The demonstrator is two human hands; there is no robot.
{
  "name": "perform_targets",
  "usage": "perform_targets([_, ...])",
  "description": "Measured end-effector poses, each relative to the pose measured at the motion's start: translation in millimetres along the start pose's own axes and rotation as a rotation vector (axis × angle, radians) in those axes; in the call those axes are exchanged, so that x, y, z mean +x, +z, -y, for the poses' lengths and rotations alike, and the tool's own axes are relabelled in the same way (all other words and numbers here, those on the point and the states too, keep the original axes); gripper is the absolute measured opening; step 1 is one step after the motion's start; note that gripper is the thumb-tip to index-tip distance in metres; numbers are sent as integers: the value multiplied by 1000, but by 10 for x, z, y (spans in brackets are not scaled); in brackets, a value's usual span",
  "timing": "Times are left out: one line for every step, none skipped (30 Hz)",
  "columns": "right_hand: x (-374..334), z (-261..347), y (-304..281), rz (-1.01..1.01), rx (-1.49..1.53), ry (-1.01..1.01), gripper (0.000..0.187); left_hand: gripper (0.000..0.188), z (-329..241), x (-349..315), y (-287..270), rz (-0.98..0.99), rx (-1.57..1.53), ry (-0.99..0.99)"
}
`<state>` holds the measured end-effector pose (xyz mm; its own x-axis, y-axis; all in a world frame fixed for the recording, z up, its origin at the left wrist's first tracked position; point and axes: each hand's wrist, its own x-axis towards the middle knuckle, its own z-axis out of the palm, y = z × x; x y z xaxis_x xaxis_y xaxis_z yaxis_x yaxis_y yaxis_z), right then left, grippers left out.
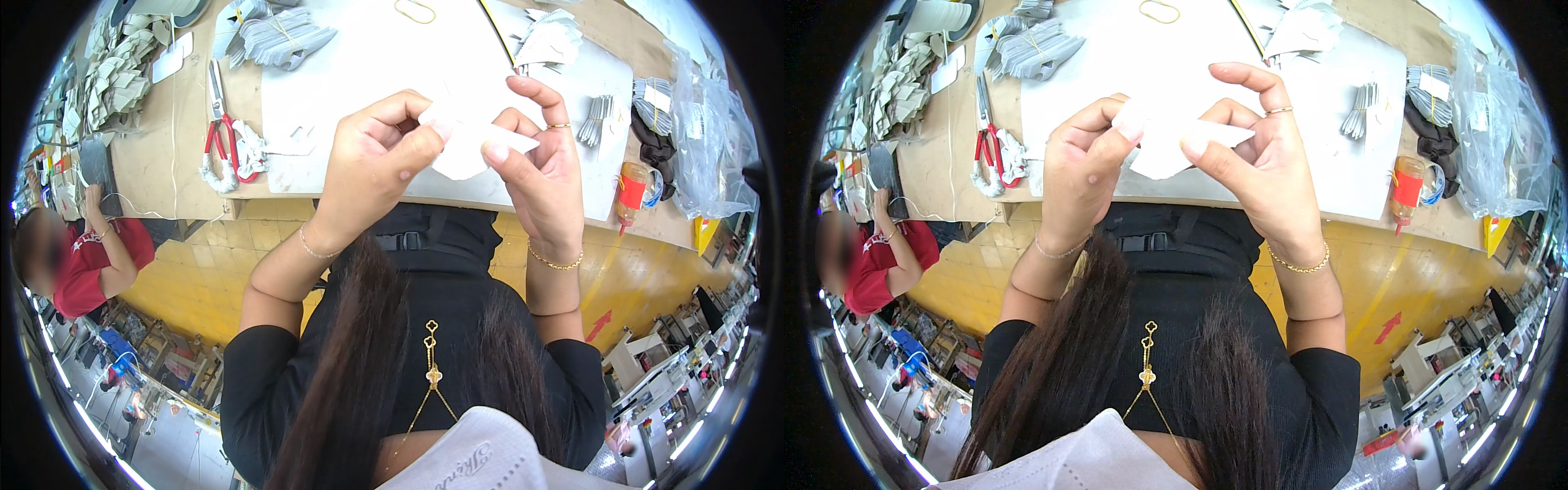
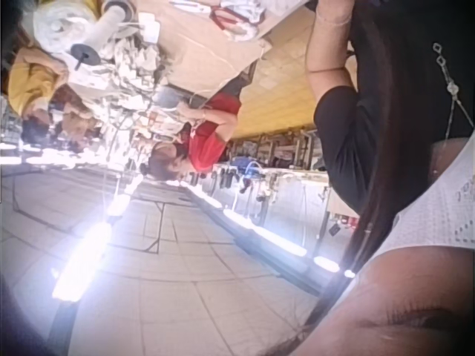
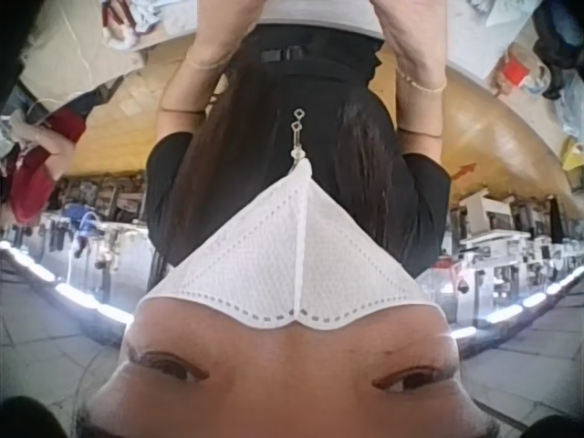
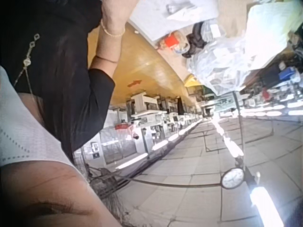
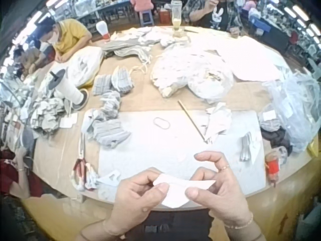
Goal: The person folds small white paper pieces, stacks them, and secures the stack with a rubber band. They then use scissors to trim a larger white paper piece and place the trimmed pieces into a plastic bag.
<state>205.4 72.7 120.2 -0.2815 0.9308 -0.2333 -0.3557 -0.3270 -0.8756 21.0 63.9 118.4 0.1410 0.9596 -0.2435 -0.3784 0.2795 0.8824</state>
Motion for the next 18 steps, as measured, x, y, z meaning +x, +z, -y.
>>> perform_targets([-2, 2, -2, -13, -129, -13, 56, 11, -5, 8, -12, 4, 56, 9])
perform_targets([1, 15, -9, -28, -252, -25, 48, 10, -15, 14, -28, 8, 113, 19])
perform_targets([-1, 38, -16, -35, -377, -48, 41, 10, -25, 18, -43, 12, 169, 28])
perform_targets([27, 66, -37, 13, -497, -91, 33, 11, -41, 15, -60, 10, 227, 12])
perform_targets([75, 103, -73, 71, -618, -145, 26, 11, -60, 11, -79, 9, 285, -4])
perform_targets([102, 144, -98, 129, -739, -201, 21, 12, -70, 13, -86, 8, 344, -19])
perform_targets([110, 186, -120, 155, -716, -128, 19, 13, -73, 18, -88, 16, 357, -16])
perform_targets([118, 232, -145, 182, -695, -56, 17, 14, -70, 32, -88, 22, 369, -12])
perform_targets([124, 257, -159, 213, -656, 12, 17, 14, -64, 41, -84, 28, 379, -10])
perform_targets([138, 255, -161, 216, -637, 31, 17, 15, -61, 47, -85, 41, 379, -1])
perform_targets([148, 245, -160, 224, -601, 45, 18, 16, -56, 55, -86, 54, 379, 6])
perform_targets([152, 229, -155, 231, -565, 59, 18, 16, -51, 55, -89, 62, 382, 6])
perform_targets([151, 204, -147, 216, -533, 51, 17, 17, -45, 52, -93, 62, 346, -24])
perform_targets([143, 174, -134, 201, -501, 42, 17, 17, -40, 43, -97, 56, 314, -61])
perform_targets([136, 145, -125, 185, -468, 34, 17, 17, -33, 34, -104, 57, 259, -75])
perform_targets([128, 124, -121, 167, -462, 42, 16, 17, -22, 39, -112, 54, 240, -106])
perform_targets([120, 107, -119, 148, -456, 49, 16, 17, -11, 49, -121, 58, 198, -114])
perform_targets([112, 91, -117, 127, -439, 49, 15, 17, -2, 52, -128, 63, 150, -123])
